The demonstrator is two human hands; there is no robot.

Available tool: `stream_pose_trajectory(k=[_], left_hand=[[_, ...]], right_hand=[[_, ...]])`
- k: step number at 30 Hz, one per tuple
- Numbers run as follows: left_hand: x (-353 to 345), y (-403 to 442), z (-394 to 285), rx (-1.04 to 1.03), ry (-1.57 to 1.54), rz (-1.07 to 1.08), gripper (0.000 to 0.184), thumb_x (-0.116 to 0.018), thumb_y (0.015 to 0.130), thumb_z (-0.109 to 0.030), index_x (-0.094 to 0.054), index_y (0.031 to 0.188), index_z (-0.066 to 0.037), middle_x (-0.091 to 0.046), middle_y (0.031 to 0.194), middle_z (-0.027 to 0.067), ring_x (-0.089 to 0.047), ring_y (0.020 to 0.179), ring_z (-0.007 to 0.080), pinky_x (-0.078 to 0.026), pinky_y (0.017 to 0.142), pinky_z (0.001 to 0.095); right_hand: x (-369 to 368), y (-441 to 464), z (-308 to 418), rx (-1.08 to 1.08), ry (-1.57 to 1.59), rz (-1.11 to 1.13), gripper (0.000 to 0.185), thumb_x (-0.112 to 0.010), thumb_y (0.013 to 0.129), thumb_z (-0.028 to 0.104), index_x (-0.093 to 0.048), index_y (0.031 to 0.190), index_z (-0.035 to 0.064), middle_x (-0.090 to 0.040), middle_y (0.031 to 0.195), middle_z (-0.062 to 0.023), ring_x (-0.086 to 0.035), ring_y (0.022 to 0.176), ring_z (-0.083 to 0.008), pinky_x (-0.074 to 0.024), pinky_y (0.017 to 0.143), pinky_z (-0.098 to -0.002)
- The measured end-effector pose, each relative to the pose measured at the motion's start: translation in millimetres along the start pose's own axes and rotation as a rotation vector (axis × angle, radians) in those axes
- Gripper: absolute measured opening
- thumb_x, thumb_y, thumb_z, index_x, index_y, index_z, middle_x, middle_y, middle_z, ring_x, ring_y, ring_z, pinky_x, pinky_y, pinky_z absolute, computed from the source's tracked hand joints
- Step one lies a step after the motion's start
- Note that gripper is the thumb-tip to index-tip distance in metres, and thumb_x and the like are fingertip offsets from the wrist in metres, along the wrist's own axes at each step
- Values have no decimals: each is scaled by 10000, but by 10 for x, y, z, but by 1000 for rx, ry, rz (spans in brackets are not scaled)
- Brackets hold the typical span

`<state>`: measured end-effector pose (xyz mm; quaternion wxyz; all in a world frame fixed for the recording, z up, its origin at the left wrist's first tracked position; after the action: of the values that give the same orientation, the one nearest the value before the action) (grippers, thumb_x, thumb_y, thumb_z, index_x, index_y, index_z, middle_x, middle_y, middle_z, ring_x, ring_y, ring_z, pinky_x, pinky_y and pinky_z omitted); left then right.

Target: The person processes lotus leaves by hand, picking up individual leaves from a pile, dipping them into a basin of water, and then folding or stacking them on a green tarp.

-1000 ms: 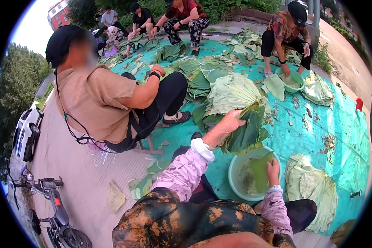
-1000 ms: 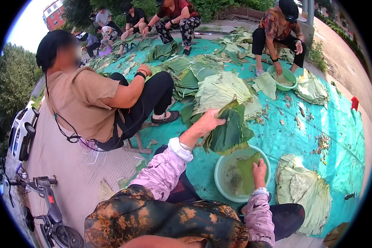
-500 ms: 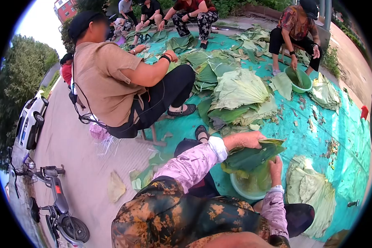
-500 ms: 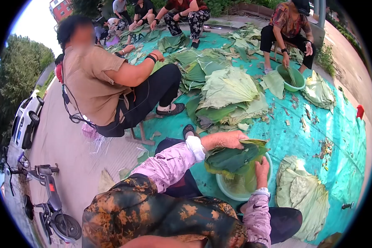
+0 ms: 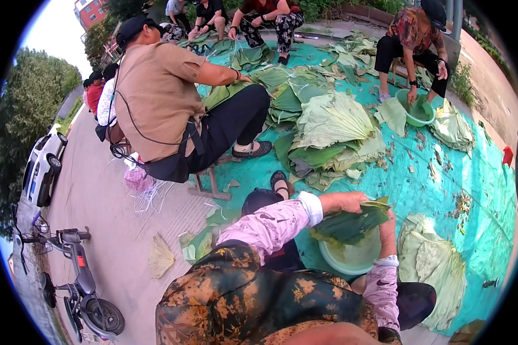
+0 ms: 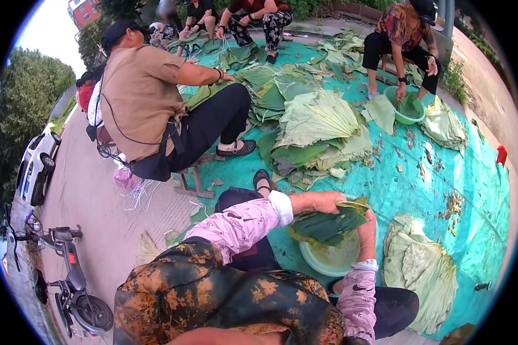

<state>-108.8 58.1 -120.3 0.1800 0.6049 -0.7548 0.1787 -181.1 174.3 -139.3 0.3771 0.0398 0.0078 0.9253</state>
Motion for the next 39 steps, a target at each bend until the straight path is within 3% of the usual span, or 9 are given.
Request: stream_pose_trajectory(k=[1,4,7,13,16,26,29,35,39], left_hand=[[4,-3,45,75,-2,-2,332,-633,667,-55,-571,987,5,-579,924,154,-561,881,281,-445,798,362],[2,12,11,30,6,17,309,-639,671,-69,-575,964,7,-581,903,168,-570,849,296,-451,757,369],[3,32,147,96,62,-11,301,-648,673,-85,-579,951,6,-578,925,182,-568,874,316,-449,764,379],[22,24,196,144,227,-50,274,-660,684,-114,-591,926,-6,-560,924,190,-553,903,348,-440,767,402],[44,11,175,7,247,-141,247,-630,662,-122,-616,887,-19,-601,845,206,-580,828,366,-463,729,414],[152,-145,46,108,221,-28,268,-635,712,-134,-589,945,-10,-546,925,181,-527,906,343,-426,789,390],[139,-125,123,104,307,-31,271,-631,714,-137,-587,945,-4,-551,932,192,-530,893,353,-430,781,397],[241,-176,82,177,315,-43,269,-642,707,-156,-591,916,6,-569,927,225,-556,874,366,-458,754,413],[230,-180,94,152,375,-64,264,-644,715,-166,-595,913,2,-572,942,218,-557,886,360,-458,761,413]], right_hand=[[-4,-10,8,-10,64,1,194,-620,769,72,-622,957,24,-619,879,-2,-542,804,-88,-442,713,-253],[56,-6,-30,-48,47,20,220,-613,773,65,-620,991,31,-619,904,0,-549,821,-91,-442,732,-250],[50,-11,45,-87,250,16,251,-593,781,48,-607,1030,26,-618,930,-5,-555,835,-93,-446,747,-244],[92,-6,129,-65,192,-26,236,-534,812,37,-601,1038,33,-610,936,4,-543,827,-85,-434,737,-230],[103,1,112,-60,191,-12,249,-546,813,22,-581,1060,16,-617,957,-9,-561,845,-90,-448,762,-237],[144,-45,302,-63,206,-67,250,-615,815,84,-589,1056,21,-627,888,5,-554,781,-65,-464,680,-233],[184,-39,289,-36,119,-20,270,-616,805,75,-586,1067,16,-627,912,0,-558,795,-69,-468,697,-235],[102,-116,138,-229,-7,231,295,-644,774,93,-599,1060,36,-628,913,4,-568,799,-87,-470,708,-250],[151,-108,81,-210,24,170,270,-640,777,92,-616,1041,42,-634,891,1,-573,774,-95,-474,701,-258]])
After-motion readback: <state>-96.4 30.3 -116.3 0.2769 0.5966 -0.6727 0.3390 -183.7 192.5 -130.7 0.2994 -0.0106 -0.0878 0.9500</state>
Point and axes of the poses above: each hand's wrist, its own y-axis towards the middle knuckle, its own x-axis out of the back of the hand, z = x × y, the point moved 8 cm from there along y, towards the middle knuckle
